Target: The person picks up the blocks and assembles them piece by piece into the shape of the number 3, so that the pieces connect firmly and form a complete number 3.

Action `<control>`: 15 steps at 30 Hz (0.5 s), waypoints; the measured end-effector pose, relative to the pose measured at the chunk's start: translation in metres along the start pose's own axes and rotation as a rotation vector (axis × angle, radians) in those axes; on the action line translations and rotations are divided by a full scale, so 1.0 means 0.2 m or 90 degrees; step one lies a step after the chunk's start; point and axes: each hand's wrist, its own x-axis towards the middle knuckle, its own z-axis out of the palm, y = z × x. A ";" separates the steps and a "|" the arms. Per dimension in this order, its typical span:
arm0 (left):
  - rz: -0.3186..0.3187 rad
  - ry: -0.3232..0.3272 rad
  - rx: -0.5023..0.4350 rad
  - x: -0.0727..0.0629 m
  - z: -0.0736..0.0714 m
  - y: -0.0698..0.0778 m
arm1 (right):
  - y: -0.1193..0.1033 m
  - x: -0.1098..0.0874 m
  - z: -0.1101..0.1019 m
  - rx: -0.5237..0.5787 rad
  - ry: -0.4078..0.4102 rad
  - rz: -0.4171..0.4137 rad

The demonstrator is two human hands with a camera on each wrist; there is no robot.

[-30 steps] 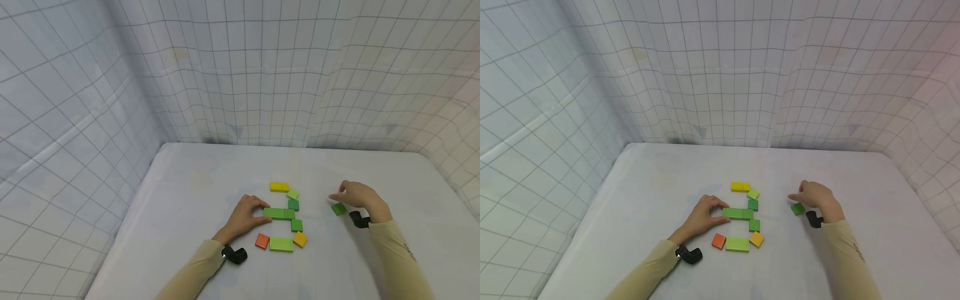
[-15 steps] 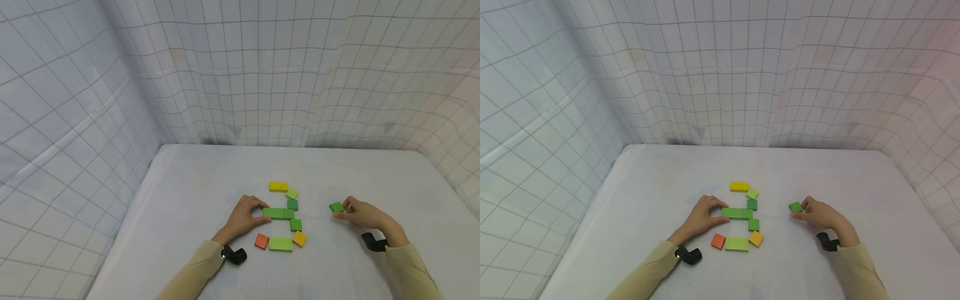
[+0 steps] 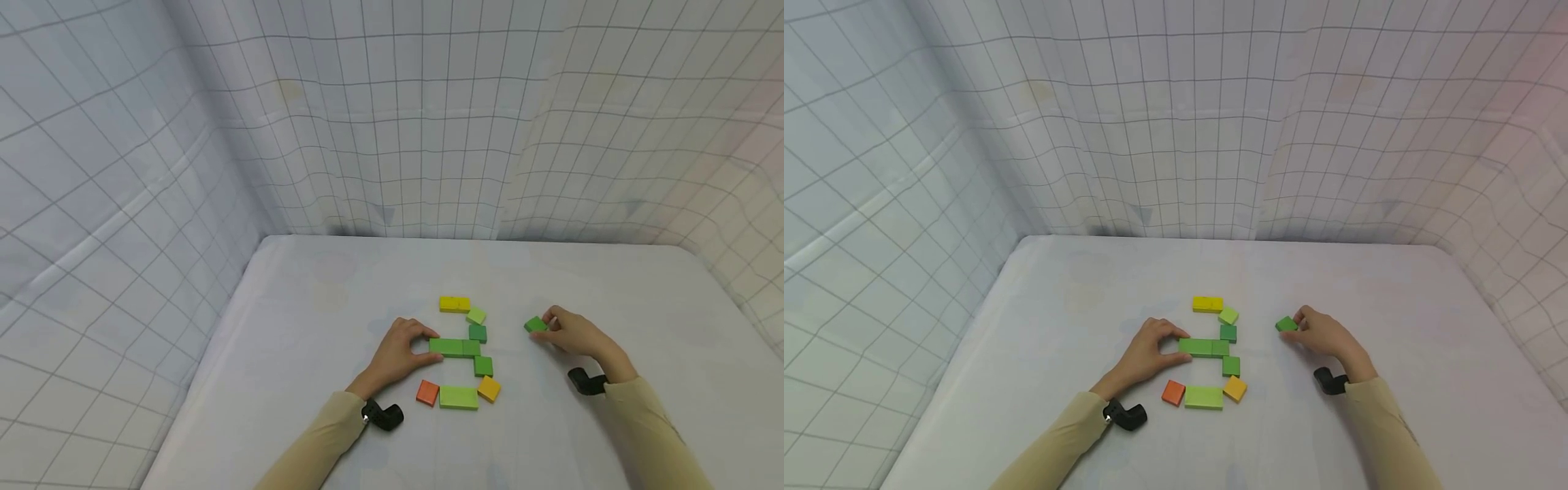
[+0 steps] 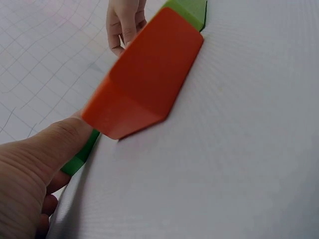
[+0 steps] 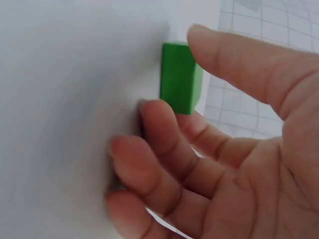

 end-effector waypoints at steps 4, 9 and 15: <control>-0.004 -0.006 -0.002 0.00 0.00 0.00 | -0.03 0.10 0.00 0.012 0.010 0.010; -0.009 -0.013 -0.007 0.00 -0.01 0.01 | -0.08 0.24 -0.01 0.015 0.024 0.018; -0.016 -0.017 -0.007 0.00 -0.01 0.00 | -0.14 0.37 0.01 -0.001 0.036 0.015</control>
